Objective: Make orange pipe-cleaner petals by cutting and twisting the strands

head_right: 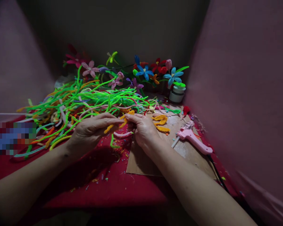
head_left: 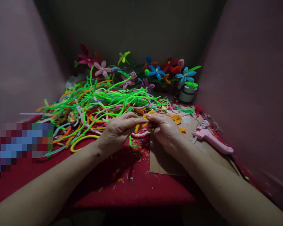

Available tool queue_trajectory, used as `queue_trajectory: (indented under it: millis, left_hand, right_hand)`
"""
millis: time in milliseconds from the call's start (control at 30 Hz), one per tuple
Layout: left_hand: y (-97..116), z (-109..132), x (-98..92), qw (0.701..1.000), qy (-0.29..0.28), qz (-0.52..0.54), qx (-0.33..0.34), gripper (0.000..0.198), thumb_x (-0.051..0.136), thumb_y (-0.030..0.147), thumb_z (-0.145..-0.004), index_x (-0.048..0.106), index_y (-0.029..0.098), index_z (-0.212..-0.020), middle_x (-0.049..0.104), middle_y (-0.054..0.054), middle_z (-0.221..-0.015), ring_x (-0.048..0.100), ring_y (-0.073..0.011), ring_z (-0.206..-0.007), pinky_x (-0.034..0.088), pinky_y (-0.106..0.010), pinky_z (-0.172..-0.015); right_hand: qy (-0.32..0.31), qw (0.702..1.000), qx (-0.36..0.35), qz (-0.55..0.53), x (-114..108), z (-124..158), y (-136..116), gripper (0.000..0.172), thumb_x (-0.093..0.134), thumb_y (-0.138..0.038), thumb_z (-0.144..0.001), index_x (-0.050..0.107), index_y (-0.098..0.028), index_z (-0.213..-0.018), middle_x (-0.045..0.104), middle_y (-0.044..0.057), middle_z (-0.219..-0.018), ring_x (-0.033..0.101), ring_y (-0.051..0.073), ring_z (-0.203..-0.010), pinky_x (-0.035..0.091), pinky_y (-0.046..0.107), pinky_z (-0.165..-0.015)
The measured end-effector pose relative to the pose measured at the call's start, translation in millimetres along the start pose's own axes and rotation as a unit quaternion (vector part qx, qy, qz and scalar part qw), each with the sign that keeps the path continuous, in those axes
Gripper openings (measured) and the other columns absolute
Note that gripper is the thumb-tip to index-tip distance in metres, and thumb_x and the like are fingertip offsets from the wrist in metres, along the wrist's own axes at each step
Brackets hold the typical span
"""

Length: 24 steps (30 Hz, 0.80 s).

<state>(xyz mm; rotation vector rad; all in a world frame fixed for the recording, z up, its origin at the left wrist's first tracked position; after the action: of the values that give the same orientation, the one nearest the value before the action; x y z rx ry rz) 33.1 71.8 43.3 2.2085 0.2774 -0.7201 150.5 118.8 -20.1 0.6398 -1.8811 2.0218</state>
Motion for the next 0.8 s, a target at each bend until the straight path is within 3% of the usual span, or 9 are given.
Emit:
queue_trajectory:
  millis: [133,267,333,400,467,533,667,800]
  left_hand:
    - [5,-1,-5.3,0.998,0.045,0.032,0.022,0.025,0.057,0.017,-0.081,0.072,0.026,-0.099,0.055,-0.004,-0.087,0.053,-0.0138,-0.08,0.046,-0.025,-0.069]
    - [11,-2,-5.7,0.996,0.026,0.07,0.044,0.025,0.059,0.014,-0.079,0.072,0.026,-0.097,0.06,-0.005,-0.099,0.055,-0.016,-0.095,0.046,-0.028,-0.086]
    - [4,-1,-6.3,0.996,0.024,0.084,-0.01,0.023,0.06,0.018,-0.08,0.071,0.025,-0.098,0.065,-0.004,-0.096,0.058,-0.0149,-0.088,0.048,-0.026,-0.08]
    - [-6,1,-11.3,0.988,0.06,0.119,-0.08,0.018,0.062,0.022,-0.078,0.071,0.024,-0.095,0.066,-0.002,-0.088,0.059,-0.0121,-0.073,0.05,-0.022,-0.066]
    - [-10,4,-17.7,0.978,0.107,0.142,-0.11,0.01,0.065,0.023,-0.076,0.069,0.022,-0.085,0.066,0.0,-0.079,0.055,-0.0104,-0.061,0.048,-0.021,-0.055]
    - [-5,4,-22.9,0.98,0.129,0.128,-0.081,0.003,0.065,0.021,-0.075,0.067,0.021,-0.076,0.064,0.0,-0.073,0.054,-0.0106,-0.058,0.047,-0.022,-0.053]
    - [17,-2,-18.4,0.997,0.068,0.005,0.046,0.005,0.061,0.016,-0.078,0.066,0.018,-0.079,0.065,-0.001,-0.074,0.057,-0.0106,-0.066,0.047,-0.021,-0.062]
    - [14,-4,-11.2,0.992,0.036,-0.108,0.062,0.008,0.057,0.016,-0.081,0.065,0.014,-0.08,0.065,-0.001,-0.07,0.056,-0.0086,-0.06,0.045,-0.019,-0.06]
  right_hand:
    - [0.001,1.0,0.002,0.001,0,1,-1,0.011,0.067,-0.016,-0.059,0.058,-0.013,-0.055,0.049,-0.003,-0.049,0.04,0.006,-0.045,0.028,0.022,-0.046]
    - [-0.007,1.0,0.004,0.006,2,3,-1,0.011,0.067,-0.017,-0.061,0.058,-0.013,-0.055,0.05,-0.003,-0.049,0.04,0.006,-0.045,0.029,0.021,-0.046]
    - [-0.015,1.0,0.007,0.013,5,5,0,0.011,0.067,-0.017,-0.061,0.058,-0.013,-0.054,0.049,-0.004,-0.049,0.04,0.006,-0.045,0.03,0.021,-0.045]
    - [-0.024,0.999,0.012,0.022,8,7,1,0.012,0.067,-0.017,-0.061,0.058,-0.014,-0.054,0.048,-0.004,-0.048,0.039,0.006,-0.044,0.031,0.021,-0.045]
    - [-0.036,0.999,0.021,0.027,10,8,3,0.013,0.067,-0.018,-0.061,0.057,-0.014,-0.054,0.046,-0.005,-0.047,0.039,0.006,-0.043,0.034,0.021,-0.044]
    - [-0.044,0.998,0.035,0.031,12,9,6,0.013,0.067,-0.02,-0.061,0.057,-0.014,-0.054,0.045,-0.005,-0.047,0.037,0.006,-0.042,0.036,0.021,-0.043]
    - [-0.04,0.996,0.058,0.045,10,10,11,0.013,0.067,-0.017,-0.058,0.055,-0.015,-0.052,0.044,-0.006,-0.045,0.038,0.006,-0.042,0.039,0.022,-0.042]
    - [-0.04,0.996,0.051,0.053,10,8,11,0.012,0.068,-0.018,-0.058,0.057,-0.014,-0.054,0.045,-0.005,-0.046,0.039,0.006,-0.041,0.039,0.023,-0.043]
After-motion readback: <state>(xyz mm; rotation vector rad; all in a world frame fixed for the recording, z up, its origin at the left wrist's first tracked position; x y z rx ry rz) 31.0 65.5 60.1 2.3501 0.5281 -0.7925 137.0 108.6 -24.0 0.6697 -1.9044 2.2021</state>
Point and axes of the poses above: each hand's wrist, its own z-axis away from the middle knuckle, its own x-axis out of the palm, y = z × x, the point moved 8 cm from there along -z, towards the middle knuckle
